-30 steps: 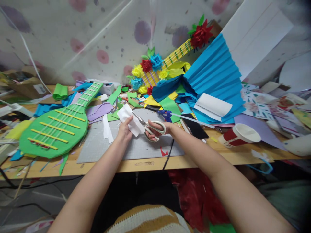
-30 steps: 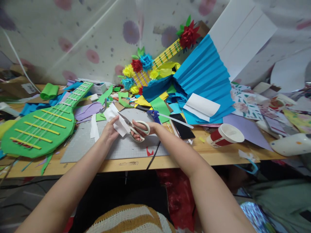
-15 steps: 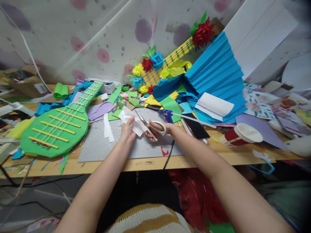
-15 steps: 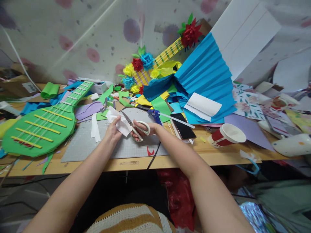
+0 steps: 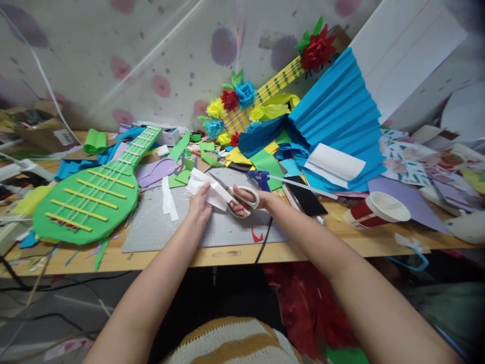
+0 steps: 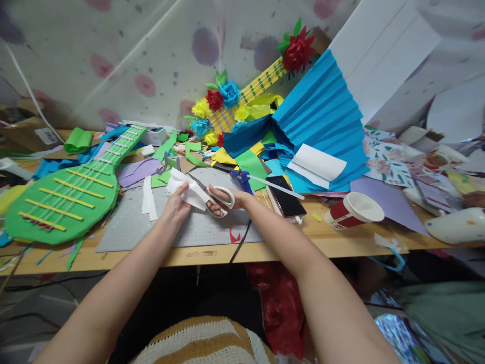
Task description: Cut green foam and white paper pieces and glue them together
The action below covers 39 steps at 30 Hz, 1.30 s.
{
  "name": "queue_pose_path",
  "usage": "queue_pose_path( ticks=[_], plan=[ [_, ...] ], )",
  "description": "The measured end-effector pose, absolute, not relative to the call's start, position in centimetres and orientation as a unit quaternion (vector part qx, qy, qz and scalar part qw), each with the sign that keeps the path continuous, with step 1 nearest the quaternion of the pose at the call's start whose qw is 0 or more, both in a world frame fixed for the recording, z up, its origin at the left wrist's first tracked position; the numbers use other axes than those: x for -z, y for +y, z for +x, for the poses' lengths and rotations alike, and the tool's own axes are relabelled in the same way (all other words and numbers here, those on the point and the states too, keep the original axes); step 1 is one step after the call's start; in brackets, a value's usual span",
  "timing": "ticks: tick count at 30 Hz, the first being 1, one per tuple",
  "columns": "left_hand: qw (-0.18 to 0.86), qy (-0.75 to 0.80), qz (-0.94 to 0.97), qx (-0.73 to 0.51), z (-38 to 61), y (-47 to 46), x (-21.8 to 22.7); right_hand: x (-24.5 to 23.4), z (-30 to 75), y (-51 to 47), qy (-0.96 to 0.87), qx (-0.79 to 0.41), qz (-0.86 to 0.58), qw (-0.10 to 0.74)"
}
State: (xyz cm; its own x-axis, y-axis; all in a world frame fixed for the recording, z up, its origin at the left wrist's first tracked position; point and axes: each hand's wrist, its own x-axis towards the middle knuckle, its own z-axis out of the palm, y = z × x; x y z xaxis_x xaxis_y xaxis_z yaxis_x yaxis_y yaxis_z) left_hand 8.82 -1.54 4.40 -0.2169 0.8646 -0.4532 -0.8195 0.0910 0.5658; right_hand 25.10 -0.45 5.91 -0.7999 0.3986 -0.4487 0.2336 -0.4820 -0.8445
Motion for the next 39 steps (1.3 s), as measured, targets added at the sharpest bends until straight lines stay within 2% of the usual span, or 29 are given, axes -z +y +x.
queue_pose_path(
  ticks=[25,39],
  plan=[
    [0.636,0.4,0.054,-0.658,8.6,-1.7,-3.7,-6.5,25.4,-0.2,-0.532,-0.798,-0.284,0.012],
    [0.609,0.423,0.094,-0.664,9.2,-2.2,-2.8,-5.5,24.8,0.2,-0.564,-0.782,-0.261,0.053]
  ],
)
